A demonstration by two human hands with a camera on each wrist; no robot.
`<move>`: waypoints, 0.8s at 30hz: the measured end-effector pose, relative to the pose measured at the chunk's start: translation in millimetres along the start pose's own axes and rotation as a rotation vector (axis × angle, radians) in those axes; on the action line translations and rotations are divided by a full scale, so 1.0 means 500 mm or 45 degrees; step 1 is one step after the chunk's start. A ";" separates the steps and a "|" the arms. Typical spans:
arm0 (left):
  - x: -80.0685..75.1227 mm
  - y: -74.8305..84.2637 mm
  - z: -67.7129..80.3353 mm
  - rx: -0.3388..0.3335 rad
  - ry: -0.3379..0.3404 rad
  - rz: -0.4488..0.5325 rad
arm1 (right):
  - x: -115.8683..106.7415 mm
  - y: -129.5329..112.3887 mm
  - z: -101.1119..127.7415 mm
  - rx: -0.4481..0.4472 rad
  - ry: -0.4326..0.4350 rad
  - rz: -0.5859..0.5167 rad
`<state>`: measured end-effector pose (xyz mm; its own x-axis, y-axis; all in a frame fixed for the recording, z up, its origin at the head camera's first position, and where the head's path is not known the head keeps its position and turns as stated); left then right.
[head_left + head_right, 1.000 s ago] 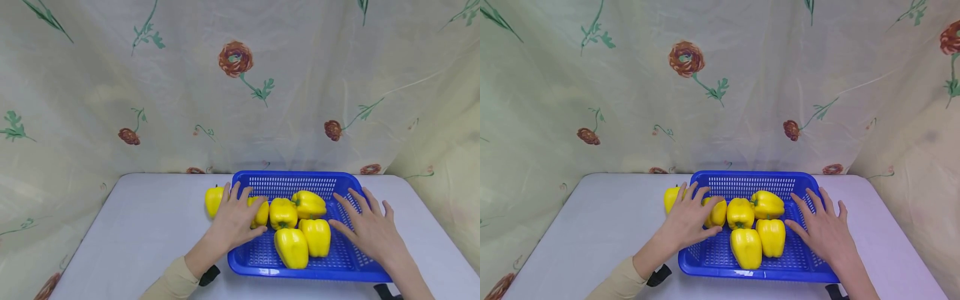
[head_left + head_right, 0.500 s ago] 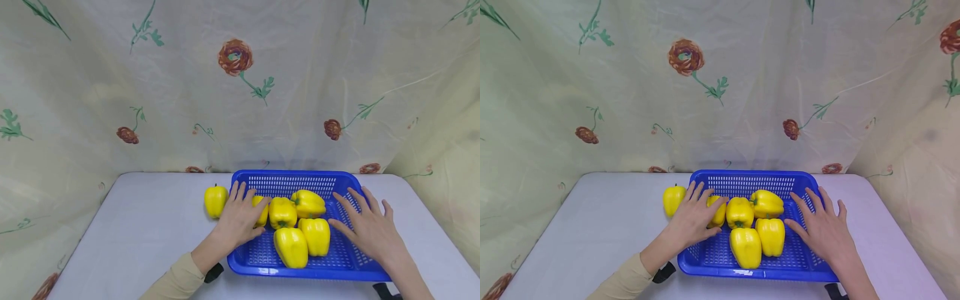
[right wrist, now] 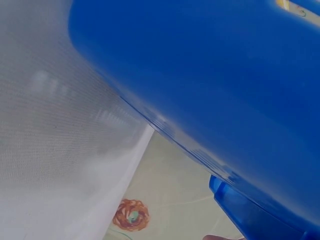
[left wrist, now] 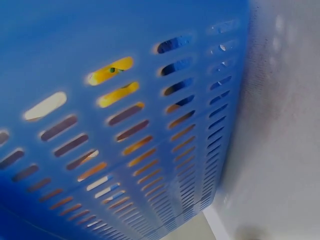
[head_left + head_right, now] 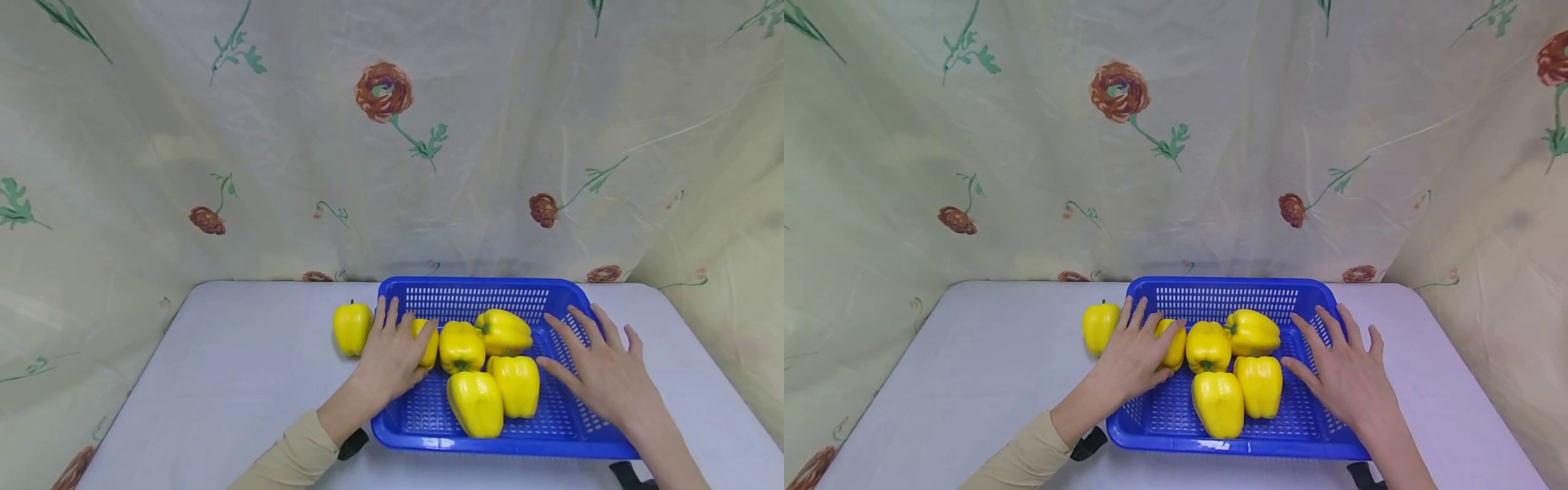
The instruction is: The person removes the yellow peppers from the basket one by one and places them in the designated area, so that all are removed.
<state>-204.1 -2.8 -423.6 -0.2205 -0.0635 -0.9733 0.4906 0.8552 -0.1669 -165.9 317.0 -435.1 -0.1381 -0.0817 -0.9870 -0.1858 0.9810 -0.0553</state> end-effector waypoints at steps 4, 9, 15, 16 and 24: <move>0.002 0.001 -0.001 0.005 0.021 -0.017 | 0.000 0.000 0.000 0.002 -0.005 -0.001; 0.002 0.002 -0.001 0.008 0.044 -0.019 | -0.001 0.000 0.000 -0.002 -0.012 -0.001; 0.001 0.003 0.001 0.020 0.082 -0.025 | -0.002 0.000 0.000 -0.004 -0.011 -0.002; 0.001 0.003 0.002 0.023 0.088 -0.031 | -0.001 0.001 0.000 -0.004 -0.011 -0.003; -0.004 0.004 -0.002 0.017 0.080 -0.097 | 0.000 0.001 0.000 -0.001 -0.014 -0.008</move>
<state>-203.4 -0.3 -421.7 -0.3099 -0.0952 -0.9460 0.4815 0.8422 -0.2425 -165.9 317.7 -435.3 -0.1258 -0.0862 -0.9883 -0.1877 0.9803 -0.0616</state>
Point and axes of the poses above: each hand's wrist, its own z-axis away from the middle knuckle, its own x-axis out of the palm, y = z × x, the point moved 2 cm from there along -z, towards the middle knuckle, and after that the axes turned 3 degrees about -x, right-handed, at the moved point
